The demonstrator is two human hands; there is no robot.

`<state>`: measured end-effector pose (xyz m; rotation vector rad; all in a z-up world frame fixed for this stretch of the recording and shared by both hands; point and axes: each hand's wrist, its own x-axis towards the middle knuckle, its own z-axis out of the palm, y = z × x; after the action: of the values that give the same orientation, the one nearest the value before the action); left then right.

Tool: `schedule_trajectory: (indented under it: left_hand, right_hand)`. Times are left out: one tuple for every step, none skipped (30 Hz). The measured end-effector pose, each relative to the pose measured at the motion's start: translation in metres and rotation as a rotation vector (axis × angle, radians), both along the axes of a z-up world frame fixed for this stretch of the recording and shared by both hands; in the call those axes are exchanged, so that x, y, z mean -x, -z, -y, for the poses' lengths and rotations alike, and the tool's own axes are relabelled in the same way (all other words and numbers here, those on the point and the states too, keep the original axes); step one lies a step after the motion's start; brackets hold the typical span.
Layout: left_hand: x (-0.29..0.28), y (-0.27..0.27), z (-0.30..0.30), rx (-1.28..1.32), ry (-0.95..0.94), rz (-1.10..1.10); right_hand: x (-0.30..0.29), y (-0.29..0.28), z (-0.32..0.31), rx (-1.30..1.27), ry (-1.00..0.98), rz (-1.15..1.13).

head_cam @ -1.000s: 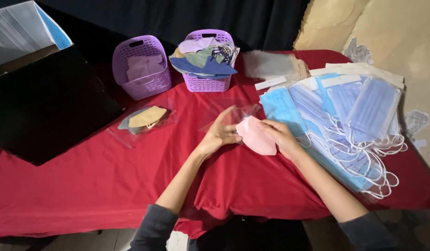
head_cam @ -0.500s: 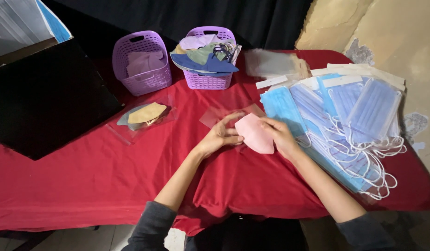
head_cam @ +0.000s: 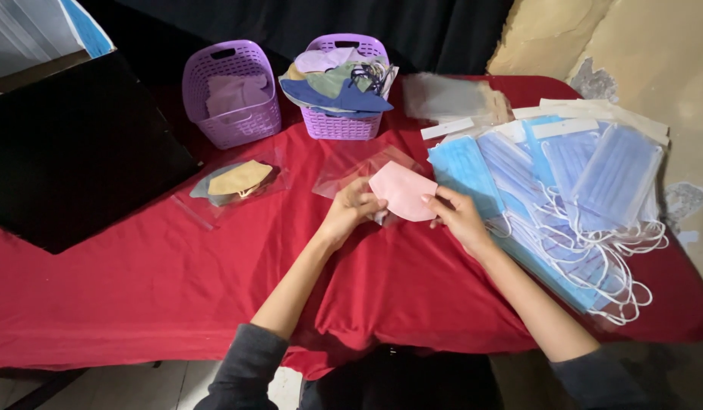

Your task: The person is picking up individual fabric face masks from baskets and carefully placing them into clear plastic sleeves on a red-covered table.

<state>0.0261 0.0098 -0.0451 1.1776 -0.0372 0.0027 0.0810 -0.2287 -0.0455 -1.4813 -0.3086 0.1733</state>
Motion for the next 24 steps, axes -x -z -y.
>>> schedule_trajectory:
  left_hand:
    - [0.003, -0.005, 0.002, 0.002, 0.0, -0.004]
    - [0.006, -0.01, 0.005, 0.038, 0.03, 0.003]
    - [0.01, -0.014, 0.008, 0.076, 0.06, 0.009]
    - [0.018, -0.028, 0.011, 0.08, 0.061, 0.002]
    - [0.025, -0.042, 0.013, 0.058, 0.066, 0.003]
    - [0.032, -0.057, 0.016, 0.037, 0.071, 0.003]
    - [0.031, -0.051, 0.017, 0.037, 0.072, 0.002]
    - [0.03, -0.046, 0.019, 0.023, 0.085, -0.012]
    - [0.029, -0.042, 0.02, 0.007, 0.099, -0.025]
    - [0.03, -0.044, 0.02, 0.006, 0.099, -0.025]
    - [0.03, -0.045, 0.02, -0.005, 0.095, -0.028]
    - [0.031, -0.046, 0.021, -0.015, 0.091, -0.03]
    - [0.03, -0.045, 0.02, -0.015, 0.093, -0.032]
    - [0.029, -0.044, 0.018, -0.001, 0.06, -0.037]
    - [0.028, -0.043, 0.017, 0.012, 0.026, -0.041]
    - [0.021, -0.034, 0.015, 0.013, 0.027, -0.042]
    - [0.016, -0.025, 0.012, 0.01, 0.011, -0.039]
    - [0.011, -0.016, 0.01, 0.008, -0.006, -0.037]
    - [0.017, -0.025, 0.012, 0.009, -0.008, -0.038]
    - [0.023, -0.034, 0.014, 0.006, -0.003, -0.042]
    - [0.027, -0.044, 0.016, 0.002, 0.004, -0.042]
    - [0.025, -0.034, 0.015, 0.002, 0.004, -0.041]
    - [0.021, -0.026, 0.013, -0.042, 0.025, -0.024]
    - [0.017, -0.018, 0.011, -0.085, 0.046, -0.007]
  right_hand:
    - [-0.003, 0.004, 0.001, 0.002, 0.0, -0.004]
    - [-0.006, 0.009, 0.002, -0.004, -0.015, 0.003]
    - [-0.008, 0.014, 0.004, -0.009, -0.03, 0.007]
    - [-0.005, 0.012, 0.003, -0.006, -0.029, 0.001]
    - [-0.003, 0.009, 0.002, -0.022, -0.045, -0.011]
    - [-0.001, 0.005, 0.001, -0.039, -0.061, -0.023]
    - [0.003, 0.0, 0.001, -0.039, -0.061, -0.023]
    - [0.007, -0.006, 0.001, -0.042, -0.075, -0.041]
    - [0.011, -0.011, 0.0, -0.046, -0.089, -0.058]
    - [0.013, -0.013, 0.0, -0.047, -0.089, -0.058]
    - [0.014, -0.014, 0.0, -0.056, -0.097, -0.082]
    - [0.016, -0.015, 0.0, -0.064, -0.105, -0.107]
    - [0.016, -0.017, -0.002, -0.064, -0.102, -0.108]
    - [0.016, -0.019, -0.004, -0.078, -0.109, -0.121]
    - [0.016, -0.02, -0.007, -0.092, -0.117, -0.133]
    - [0.013, -0.017, -0.005, -0.092, -0.116, -0.135]
    - [0.01, -0.014, -0.004, -0.088, -0.09, -0.131]
    - [0.008, -0.011, -0.003, -0.083, -0.063, -0.128]
    - [0.006, -0.007, -0.002, -0.082, -0.065, -0.13]
    - [0.004, -0.003, 0.0, -0.068, -0.058, -0.13]
    - [0.0, 0.0, 0.001, -0.054, -0.049, -0.128]
    - [-0.001, 0.007, 0.001, -0.054, -0.05, -0.126]
    - [-0.003, 0.013, 0.0, -0.089, -0.084, -0.138]
    - [-0.005, 0.019, 0.0, -0.123, -0.119, -0.15]
